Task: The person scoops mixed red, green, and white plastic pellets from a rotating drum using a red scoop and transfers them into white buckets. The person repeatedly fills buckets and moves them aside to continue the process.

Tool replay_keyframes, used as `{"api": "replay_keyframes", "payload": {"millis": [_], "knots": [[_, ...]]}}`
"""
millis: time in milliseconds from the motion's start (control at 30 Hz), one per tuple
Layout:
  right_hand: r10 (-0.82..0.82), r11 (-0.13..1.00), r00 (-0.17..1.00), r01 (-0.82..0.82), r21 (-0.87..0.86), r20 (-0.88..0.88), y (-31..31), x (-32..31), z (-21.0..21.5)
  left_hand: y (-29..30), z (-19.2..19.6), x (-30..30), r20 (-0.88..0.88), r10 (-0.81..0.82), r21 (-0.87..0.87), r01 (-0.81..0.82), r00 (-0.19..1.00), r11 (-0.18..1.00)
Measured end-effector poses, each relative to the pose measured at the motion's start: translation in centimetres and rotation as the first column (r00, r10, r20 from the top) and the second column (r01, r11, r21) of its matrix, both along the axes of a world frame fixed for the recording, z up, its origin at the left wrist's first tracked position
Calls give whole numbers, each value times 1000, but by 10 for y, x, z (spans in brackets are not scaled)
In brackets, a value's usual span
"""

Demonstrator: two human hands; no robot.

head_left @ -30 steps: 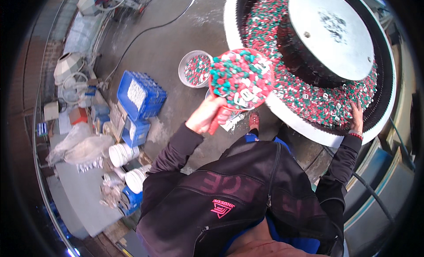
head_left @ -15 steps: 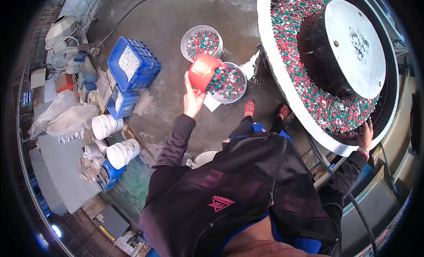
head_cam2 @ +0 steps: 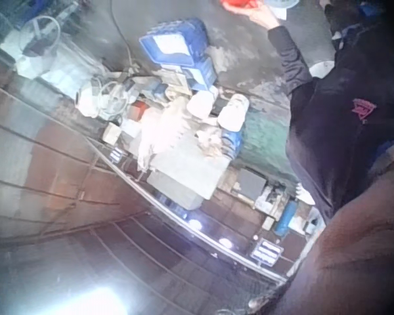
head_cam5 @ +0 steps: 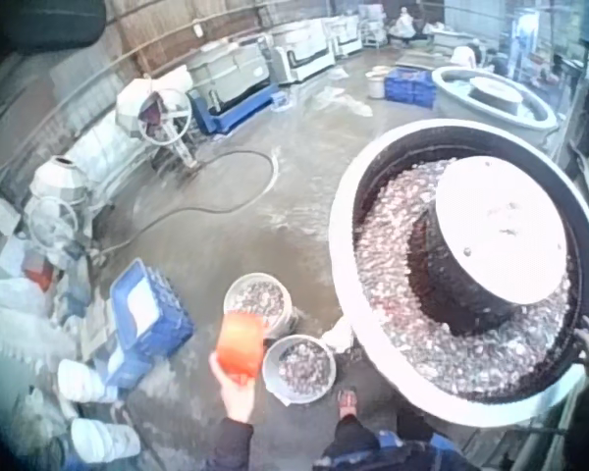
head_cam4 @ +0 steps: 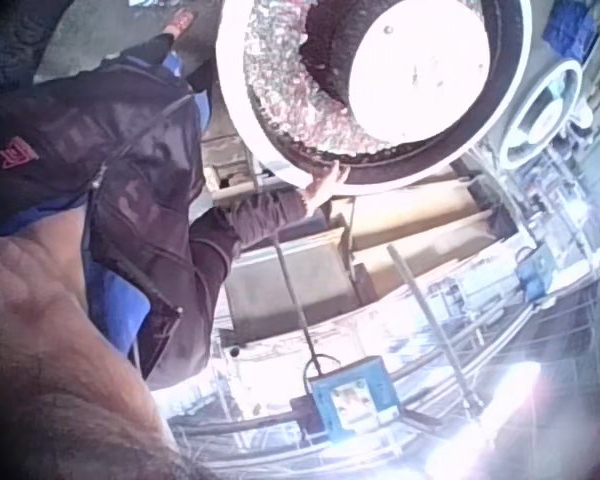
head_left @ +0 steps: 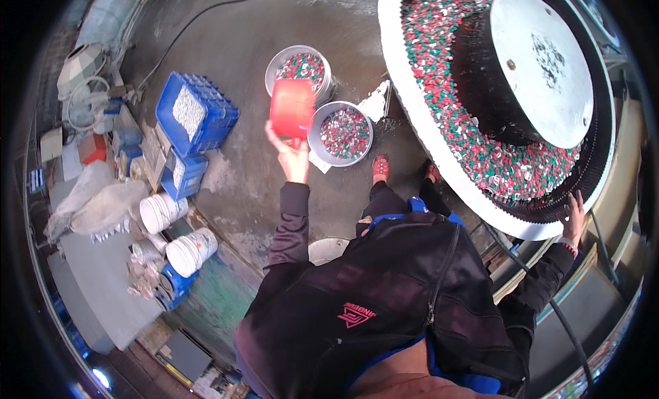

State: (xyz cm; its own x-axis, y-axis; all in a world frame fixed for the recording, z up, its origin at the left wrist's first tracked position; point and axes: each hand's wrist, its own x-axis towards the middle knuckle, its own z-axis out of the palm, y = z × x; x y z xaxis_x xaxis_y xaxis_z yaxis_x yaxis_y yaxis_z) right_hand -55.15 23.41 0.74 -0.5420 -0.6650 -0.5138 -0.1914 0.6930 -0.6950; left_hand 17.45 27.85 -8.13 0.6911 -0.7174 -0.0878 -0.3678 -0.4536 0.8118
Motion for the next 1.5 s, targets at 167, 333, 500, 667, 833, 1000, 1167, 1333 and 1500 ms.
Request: {"api": "replay_keyframes", "payload": {"millis": [167,333,500,667,833,1000,1167,1333,1500], "knots": [[-34,999,996,34,-6,80,-13,-17,-28,-104,88,-45,229,-232,-249,287,946,925],[-82,995,979,92,-45,185,-47,-30,-91,-227,125,-155,524,-671,293,629,524,720],[102,994,983,-97,42,-154,-101,-63,-202,-358,49,-244,714,-684,641,535,-152,550],[231,934,815,-338,-114,-531,-113,-101,-297,-377,-50,-248,733,-672,642,434,-106,632],[414,909,842,-359,212,-347,-106,-41,-356,-255,-79,-280,329,-923,844,377,197,381],[527,846,839,-533,12,139,-88,86,-309,-180,-88,-351,-289,-946,748,651,147,-127],[194,959,882,-262,106,430,-91,107,-216,-134,-90,-411,-553,-465,656,705,692,269],[409,910,684,-356,-214,604,-83,67,-124,-139,-54,-418,-958,13,278,921,286,273],[447,891,822,-374,-258,353,-61,16,-60,-136,1,-405,-998,4,61,925,65,374]]}}
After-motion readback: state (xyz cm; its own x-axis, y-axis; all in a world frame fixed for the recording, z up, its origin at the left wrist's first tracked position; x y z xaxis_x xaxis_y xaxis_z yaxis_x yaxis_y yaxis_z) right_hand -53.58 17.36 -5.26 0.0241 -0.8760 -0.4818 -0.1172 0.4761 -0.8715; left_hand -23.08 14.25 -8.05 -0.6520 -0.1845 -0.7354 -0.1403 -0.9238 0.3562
